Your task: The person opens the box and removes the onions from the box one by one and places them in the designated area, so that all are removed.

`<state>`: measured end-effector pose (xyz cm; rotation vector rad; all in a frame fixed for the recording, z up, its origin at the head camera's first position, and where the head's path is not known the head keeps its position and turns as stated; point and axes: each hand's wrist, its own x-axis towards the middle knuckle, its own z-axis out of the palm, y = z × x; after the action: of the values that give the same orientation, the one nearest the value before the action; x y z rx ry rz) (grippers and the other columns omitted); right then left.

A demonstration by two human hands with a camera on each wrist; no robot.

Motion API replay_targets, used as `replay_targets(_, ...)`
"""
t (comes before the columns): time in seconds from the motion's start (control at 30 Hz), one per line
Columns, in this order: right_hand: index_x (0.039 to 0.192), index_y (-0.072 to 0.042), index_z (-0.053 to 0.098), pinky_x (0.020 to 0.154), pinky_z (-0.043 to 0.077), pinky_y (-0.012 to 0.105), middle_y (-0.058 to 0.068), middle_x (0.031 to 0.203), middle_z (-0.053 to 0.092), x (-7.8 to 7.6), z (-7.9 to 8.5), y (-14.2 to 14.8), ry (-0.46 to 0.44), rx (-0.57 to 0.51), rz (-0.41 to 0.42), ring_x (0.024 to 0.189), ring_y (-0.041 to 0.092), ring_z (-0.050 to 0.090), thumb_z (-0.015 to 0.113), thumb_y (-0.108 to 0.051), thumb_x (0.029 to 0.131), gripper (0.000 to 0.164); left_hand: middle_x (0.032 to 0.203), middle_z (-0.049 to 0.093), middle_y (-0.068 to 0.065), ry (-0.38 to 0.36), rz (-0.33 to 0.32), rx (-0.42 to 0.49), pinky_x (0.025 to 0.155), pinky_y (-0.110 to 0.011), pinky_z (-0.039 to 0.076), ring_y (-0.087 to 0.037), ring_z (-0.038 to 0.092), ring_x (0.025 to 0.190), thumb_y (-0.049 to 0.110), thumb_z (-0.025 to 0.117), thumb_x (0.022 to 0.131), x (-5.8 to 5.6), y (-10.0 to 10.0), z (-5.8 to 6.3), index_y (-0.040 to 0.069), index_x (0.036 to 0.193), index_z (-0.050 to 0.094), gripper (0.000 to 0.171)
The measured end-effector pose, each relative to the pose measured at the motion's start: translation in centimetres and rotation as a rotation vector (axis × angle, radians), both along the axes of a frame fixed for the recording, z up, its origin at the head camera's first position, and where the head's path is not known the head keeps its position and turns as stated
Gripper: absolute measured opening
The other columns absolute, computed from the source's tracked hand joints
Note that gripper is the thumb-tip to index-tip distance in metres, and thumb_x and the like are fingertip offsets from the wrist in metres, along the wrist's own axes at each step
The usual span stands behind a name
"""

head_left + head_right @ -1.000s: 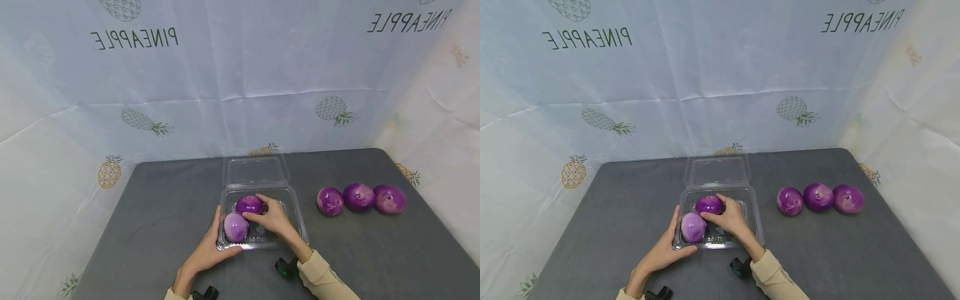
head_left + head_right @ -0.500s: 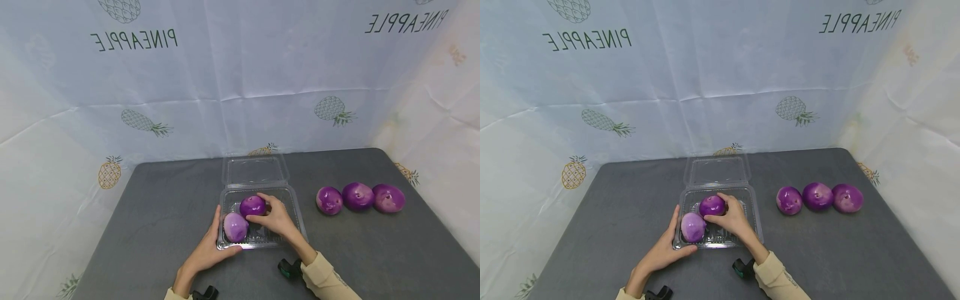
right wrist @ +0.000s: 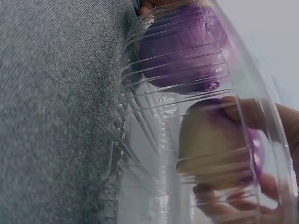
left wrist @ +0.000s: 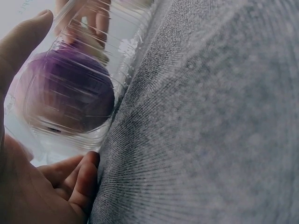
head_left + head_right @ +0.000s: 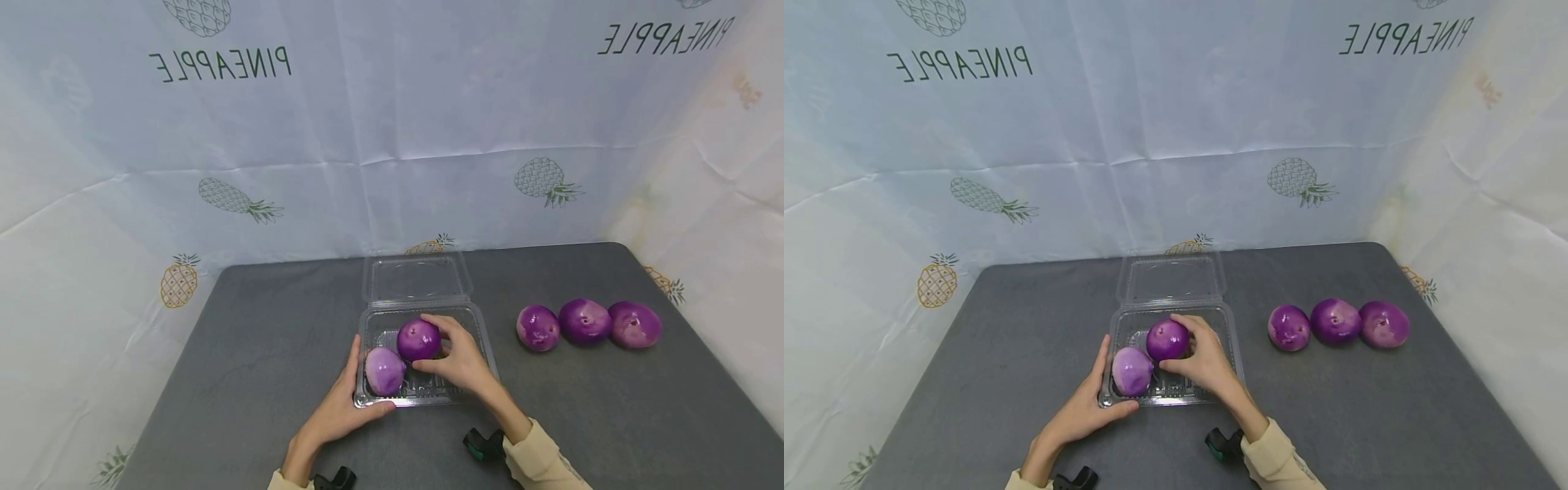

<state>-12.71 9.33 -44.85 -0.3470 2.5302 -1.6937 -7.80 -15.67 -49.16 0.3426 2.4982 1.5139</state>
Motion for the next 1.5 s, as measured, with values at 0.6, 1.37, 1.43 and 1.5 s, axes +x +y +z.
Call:
replay_targets(0.6, 0.144, -0.005, 0.056, 0.101, 0.054, 0.052, 0.018, 0.141, 0.053, 1.2, 1.7, 2.1, 0.083, -0.01, 0.001, 0.129, 0.042, 0.056, 0.093, -0.005, 0.068, 0.084, 0.166, 0.035, -0.013, 0.012, -0.002, -0.021, 0.123, -0.061, 0.024, -0.028, 0.036, 0.151, 0.035, 0.089, 0.077, 0.0, 0.0, 0.2, 0.013, 0.165, -0.009, 0.134)
replay_targets(1.37, 0.147, -0.008, 0.053, 0.096, 0.057, 0.045, 0.019, 0.144, 0.053, 3.1, 2.9, 6.1, 0.238, 0.072, 0.004, 0.127, 0.039, 0.06, 0.088, 0.004, 0.07, 0.086, 0.166, 0.035, -0.013, 0.036, -0.005, -0.025, 0.122, -0.064, 0.023, -0.031, 0.035, 0.152, 0.037, 0.089, 0.077, -0.1, -0.1, 0.0, 0.011, 0.165, -0.009, 0.134)
replay_targets(1.43, 0.147, -0.008, 0.052, 0.096, 0.057, 0.045, 0.018, 0.143, 0.054, 3.3, 2.9, 6.6, 0.252, 0.089, 0.0, 0.125, 0.038, 0.06, 0.088, 0.006, 0.069, 0.087, 0.166, 0.035, -0.012, 0.027, -0.005, -0.024, 0.122, -0.063, 0.023, -0.03, 0.035, 0.152, 0.037, 0.089, 0.077, -0.1, 0.0, 0.0, 0.012, 0.165, -0.009, 0.134)
replay_targets(1.5, 0.147, -0.008, 0.052, 0.095, 0.057, 0.046, 0.018, 0.142, 0.055, 3.5, 3.0, 7.1, 0.269, 0.107, -0.003, 0.124, 0.037, 0.061, 0.088, 0.006, 0.069, 0.087, 0.166, 0.035, -0.013, 0.023, -0.005, -0.023, 0.122, -0.064, 0.022, -0.03, 0.034, 0.153, 0.037, 0.089, 0.078, -0.1, 0.0, 0.1, 0.013, 0.165, -0.01, 0.134)
